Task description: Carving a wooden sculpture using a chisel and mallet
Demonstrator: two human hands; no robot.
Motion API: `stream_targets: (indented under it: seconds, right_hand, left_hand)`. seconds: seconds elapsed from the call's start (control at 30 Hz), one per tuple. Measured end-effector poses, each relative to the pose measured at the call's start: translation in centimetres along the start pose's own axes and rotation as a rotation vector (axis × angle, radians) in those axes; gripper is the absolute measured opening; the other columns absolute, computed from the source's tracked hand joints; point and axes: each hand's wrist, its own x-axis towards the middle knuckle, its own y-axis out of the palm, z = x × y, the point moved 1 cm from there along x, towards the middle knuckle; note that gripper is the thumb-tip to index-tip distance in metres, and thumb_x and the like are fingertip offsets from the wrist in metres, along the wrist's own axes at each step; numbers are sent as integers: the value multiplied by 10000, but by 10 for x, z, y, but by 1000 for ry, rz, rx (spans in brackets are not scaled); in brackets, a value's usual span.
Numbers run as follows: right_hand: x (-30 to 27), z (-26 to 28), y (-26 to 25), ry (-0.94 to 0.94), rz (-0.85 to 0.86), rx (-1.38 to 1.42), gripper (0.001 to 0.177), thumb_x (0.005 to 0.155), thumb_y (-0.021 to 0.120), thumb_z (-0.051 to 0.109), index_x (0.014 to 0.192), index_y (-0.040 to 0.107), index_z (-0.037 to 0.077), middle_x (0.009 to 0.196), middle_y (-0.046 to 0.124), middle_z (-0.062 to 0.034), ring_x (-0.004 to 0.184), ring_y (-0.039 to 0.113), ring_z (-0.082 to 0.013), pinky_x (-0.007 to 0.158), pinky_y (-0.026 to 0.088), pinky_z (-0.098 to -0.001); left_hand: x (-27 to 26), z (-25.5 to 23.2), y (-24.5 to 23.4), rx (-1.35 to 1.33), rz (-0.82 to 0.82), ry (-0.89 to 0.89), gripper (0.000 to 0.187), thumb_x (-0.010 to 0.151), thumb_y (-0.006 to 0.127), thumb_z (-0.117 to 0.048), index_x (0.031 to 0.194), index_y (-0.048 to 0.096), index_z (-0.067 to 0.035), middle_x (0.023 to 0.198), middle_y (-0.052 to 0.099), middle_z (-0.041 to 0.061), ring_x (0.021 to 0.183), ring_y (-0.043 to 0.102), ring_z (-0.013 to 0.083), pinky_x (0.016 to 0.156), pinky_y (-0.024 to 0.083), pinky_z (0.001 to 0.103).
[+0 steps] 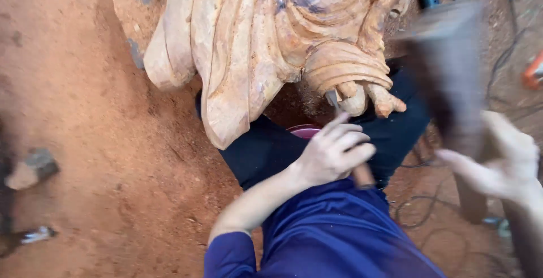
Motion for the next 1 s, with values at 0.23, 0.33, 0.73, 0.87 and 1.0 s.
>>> stream_targets:
  seconds: [0.23, 0.33, 0.73, 0.87, 1.0]
  right_hand:
    - [-43, -82, 52, 365, -153, 751, 261, 928, 775, 216, 1019, 654, 4, 706, 599, -84, 594, 555, -140, 565, 461, -266]
    - [-59, -118, 61, 415, -248, 562, 211, 990, 834, 92, 1130, 706, -1, 886, 654, -103, 728, 607, -152, 684, 519, -275]
    - [-5, -111, 89, 34, -197, 310, 332, 912, 776, 255, 1137, 588, 99, 989, 687, -142, 931, 695, -231, 900, 558, -370]
    - [0, -112, 92, 190, -142, -91, 350, 852, 805, 436, 965, 703, 121, 800, 686, -82, 809, 714, -216, 789, 559, -372]
    - [15, -268, 176, 671, 626, 1205, 346, 1060, 331, -22, 1315, 544, -115, 1280, 622, -203, 1226, 555, -169, 1086, 404, -232]
  left_hand:
    - [50, 47, 55, 335, -260, 227, 147, 1003, 550, -247, 872, 558, -181, 713, 450, 10, 637, 533, 223, 551, 433, 363]
    - [57, 68, 57, 322, -337, 162, 358, 1012, 533, -414, 763, 514, -158, 689, 494, 34, 637, 565, 243, 577, 461, 380]
    - [58, 99, 43, 213, -554, 66, 271, 923, 668, -180, 691, 542, -119, 657, 535, 32, 572, 560, 228, 585, 485, 349]
    - [44, 103, 58, 204, -459, 70, 170, 958, 581, -282, 831, 608, -173, 726, 569, 14, 644, 606, 222, 613, 488, 352]
    - [51, 93, 43, 152, -524, 58, 205, 906, 619, -112, 712, 556, -100, 672, 545, 46, 586, 571, 250, 619, 501, 372]
